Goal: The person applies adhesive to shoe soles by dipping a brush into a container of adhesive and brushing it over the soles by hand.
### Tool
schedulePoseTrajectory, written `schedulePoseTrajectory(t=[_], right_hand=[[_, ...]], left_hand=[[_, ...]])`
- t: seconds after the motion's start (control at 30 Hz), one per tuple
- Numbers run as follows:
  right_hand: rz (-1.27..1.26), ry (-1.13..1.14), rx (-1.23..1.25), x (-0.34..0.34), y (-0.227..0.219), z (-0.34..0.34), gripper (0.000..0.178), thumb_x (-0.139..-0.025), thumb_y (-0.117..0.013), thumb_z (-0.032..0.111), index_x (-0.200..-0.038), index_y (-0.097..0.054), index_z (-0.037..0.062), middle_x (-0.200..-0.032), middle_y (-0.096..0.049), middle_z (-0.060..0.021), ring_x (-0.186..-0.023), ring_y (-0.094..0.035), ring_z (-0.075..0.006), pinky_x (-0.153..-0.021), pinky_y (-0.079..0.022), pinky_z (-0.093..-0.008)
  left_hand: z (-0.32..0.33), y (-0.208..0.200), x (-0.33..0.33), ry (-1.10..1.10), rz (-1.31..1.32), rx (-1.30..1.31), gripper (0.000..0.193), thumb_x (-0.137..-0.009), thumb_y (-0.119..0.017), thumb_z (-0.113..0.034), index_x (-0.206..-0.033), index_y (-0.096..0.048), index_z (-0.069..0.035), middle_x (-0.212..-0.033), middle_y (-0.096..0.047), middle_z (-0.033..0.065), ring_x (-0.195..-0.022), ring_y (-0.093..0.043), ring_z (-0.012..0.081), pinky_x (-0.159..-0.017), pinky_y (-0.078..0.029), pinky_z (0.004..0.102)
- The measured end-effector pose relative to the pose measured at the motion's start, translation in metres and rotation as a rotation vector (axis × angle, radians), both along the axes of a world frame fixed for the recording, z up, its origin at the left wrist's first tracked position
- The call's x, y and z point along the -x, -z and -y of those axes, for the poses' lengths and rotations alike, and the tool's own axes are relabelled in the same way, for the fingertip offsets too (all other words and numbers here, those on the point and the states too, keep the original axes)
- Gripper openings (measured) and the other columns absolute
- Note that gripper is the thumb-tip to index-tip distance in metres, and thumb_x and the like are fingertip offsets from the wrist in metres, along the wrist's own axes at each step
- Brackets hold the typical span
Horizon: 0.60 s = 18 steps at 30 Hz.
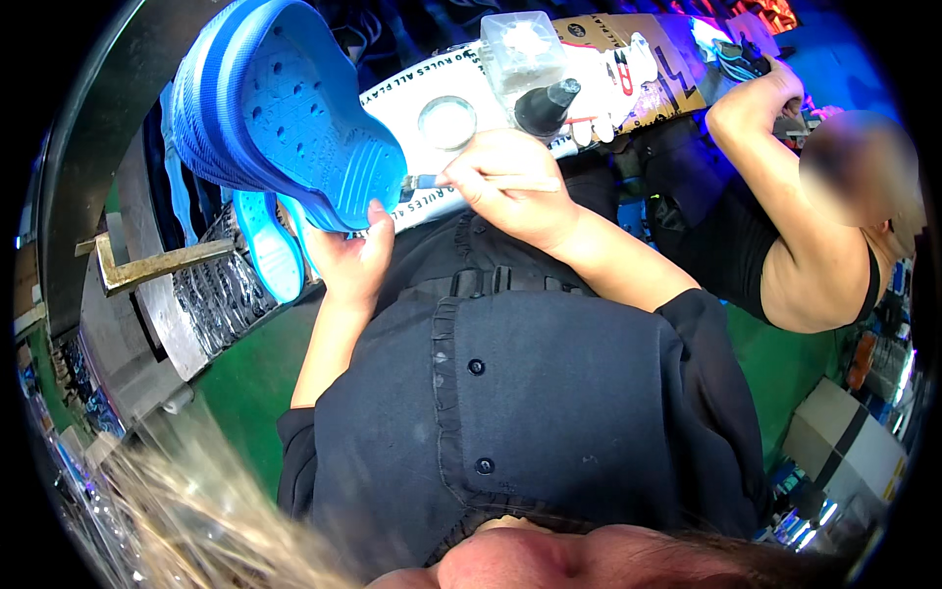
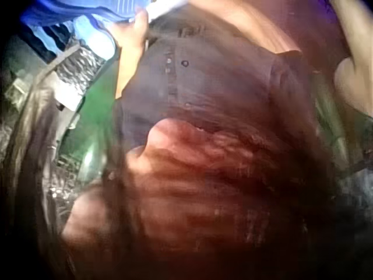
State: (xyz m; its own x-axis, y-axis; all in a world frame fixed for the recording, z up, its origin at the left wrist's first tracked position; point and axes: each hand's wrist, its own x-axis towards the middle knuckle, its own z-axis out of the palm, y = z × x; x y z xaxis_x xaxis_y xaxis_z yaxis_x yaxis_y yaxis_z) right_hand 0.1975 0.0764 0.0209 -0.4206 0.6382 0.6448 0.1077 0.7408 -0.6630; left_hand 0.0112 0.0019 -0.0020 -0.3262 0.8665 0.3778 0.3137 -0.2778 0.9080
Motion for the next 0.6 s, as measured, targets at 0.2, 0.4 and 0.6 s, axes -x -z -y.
schedulePoseTrajectory(t=[0.2, 0.4, 0.6], right_hand=[[-0.015, 0.036, -0.005, -0.0016, 0.0042, -0.001, 0.008, -0.073, -0.063, 0.008, -0.068, -0.063, 0.0026, -0.063, -0.059, -0.0065, -0.056, -0.056, -0.0208, -0.051, -0.042, -0.0306], [-0.006, 0.005, -0.068, 0.0009, -0.0025, 0.0044, 0.008, -0.073, -0.063, 0.009, -0.068, -0.063, 0.0034, -0.062, -0.059, -0.0062, -0.057, -0.056, -0.0197, -0.051, -0.041, -0.0295], [0.006, -0.019, -0.053, -0.0003, -0.001, 0.0063, 0.009, -0.073, -0.064, 0.009, -0.067, -0.063, 0.003, -0.061, -0.059, -0.006, -0.054, -0.056, -0.0195, -0.049, -0.041, -0.0295]], left_hand=[[0.001, 0.0045, 0.0021, -0.007, -0.044, -0.026, 0.022, -0.071, -0.059, 0.002, -0.092, -0.056, 0.005, -0.085, -0.061, 0.01, -0.077, -0.059, 0.0157, -0.073, -0.045, 0.0273], [0.0023, 0.0052, 0.0009, -0.001, 0.006, -0.047, 0.023, -0.071, -0.059, 0.001, -0.093, -0.056, 0.004, -0.084, -0.062, 0.0093, -0.076, -0.059, 0.0154, -0.072, -0.045, 0.0273], [0.0027, 0.0048, 0.0012, -0.015, -0.03, -0.081, 0.022, -0.071, -0.06, 0.001, -0.092, -0.057, 0.003, -0.084, -0.062, 0.0091, -0.076, -0.059, 0.0151, -0.072, -0.045, 0.0272]])
